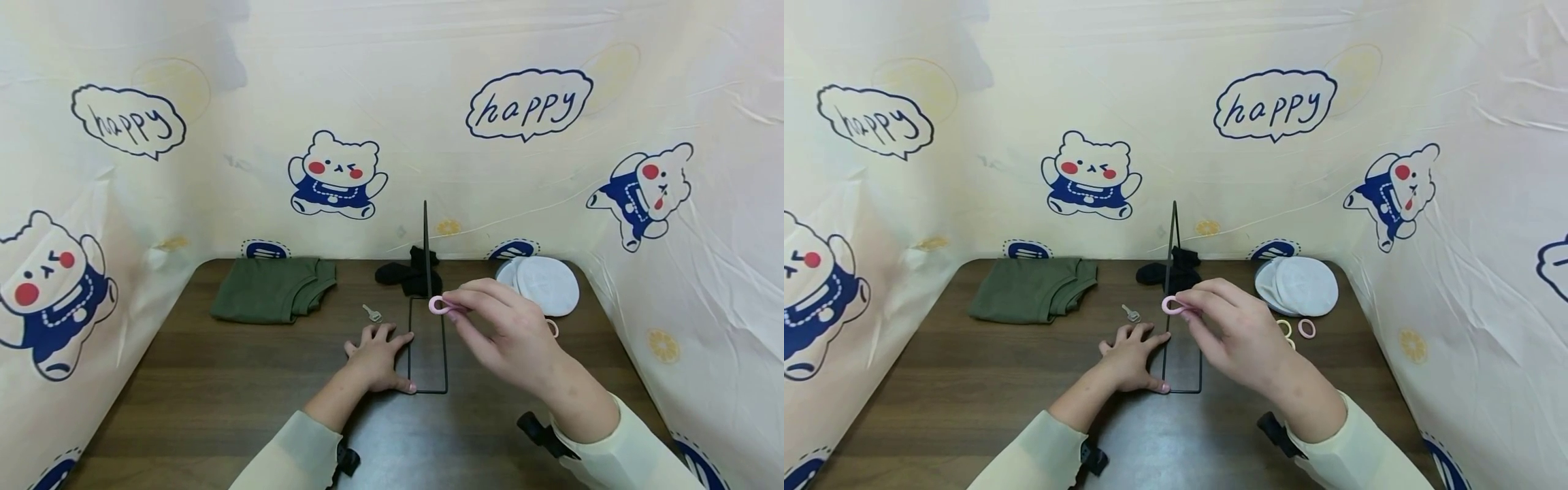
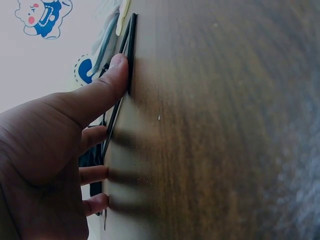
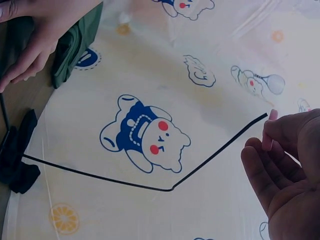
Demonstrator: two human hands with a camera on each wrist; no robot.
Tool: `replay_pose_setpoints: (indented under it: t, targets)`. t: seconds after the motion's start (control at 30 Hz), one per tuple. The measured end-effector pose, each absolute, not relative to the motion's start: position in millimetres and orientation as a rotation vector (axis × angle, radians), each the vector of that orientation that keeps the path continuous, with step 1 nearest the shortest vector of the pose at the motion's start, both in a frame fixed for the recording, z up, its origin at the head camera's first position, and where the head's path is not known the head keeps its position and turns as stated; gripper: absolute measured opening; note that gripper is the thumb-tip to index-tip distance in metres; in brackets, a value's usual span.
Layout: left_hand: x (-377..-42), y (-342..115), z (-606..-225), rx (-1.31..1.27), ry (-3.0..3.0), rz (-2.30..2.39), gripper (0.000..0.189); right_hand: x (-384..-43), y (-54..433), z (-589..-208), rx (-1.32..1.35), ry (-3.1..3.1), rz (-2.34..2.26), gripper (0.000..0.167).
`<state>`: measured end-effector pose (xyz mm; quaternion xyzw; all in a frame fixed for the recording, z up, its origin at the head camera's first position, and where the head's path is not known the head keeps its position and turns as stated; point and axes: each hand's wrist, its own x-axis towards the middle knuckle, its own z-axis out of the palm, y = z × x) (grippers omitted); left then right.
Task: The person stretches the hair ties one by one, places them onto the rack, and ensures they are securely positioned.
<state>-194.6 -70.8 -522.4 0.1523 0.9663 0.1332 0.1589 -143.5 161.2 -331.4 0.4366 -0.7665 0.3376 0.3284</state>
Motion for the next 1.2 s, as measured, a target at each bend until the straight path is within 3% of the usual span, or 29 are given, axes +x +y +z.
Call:
replay_pose_setpoints:
  t: [0.17, 0.37, 1.2]
  targets:
    - [-194.4, -71.2, -522.7, 0.44, 2.758, 0.385, 0.108, -147.3, 157.2, -332.8, 1.142, -2.026, 0.864, 0.016]
    - [-194.2, -71.5, -523.4, 0.443, 2.765, 0.382, 0.108, -152.6, 156.6, -337.2, 1.111, -2.068, 0.838, 0.024]
    - [-190.7, -70.9, -520.3, 0.434, 2.75, 0.365, 0.108, -204.9, 149.5, -355.7, 0.941, -2.099, 0.922, 0.017]
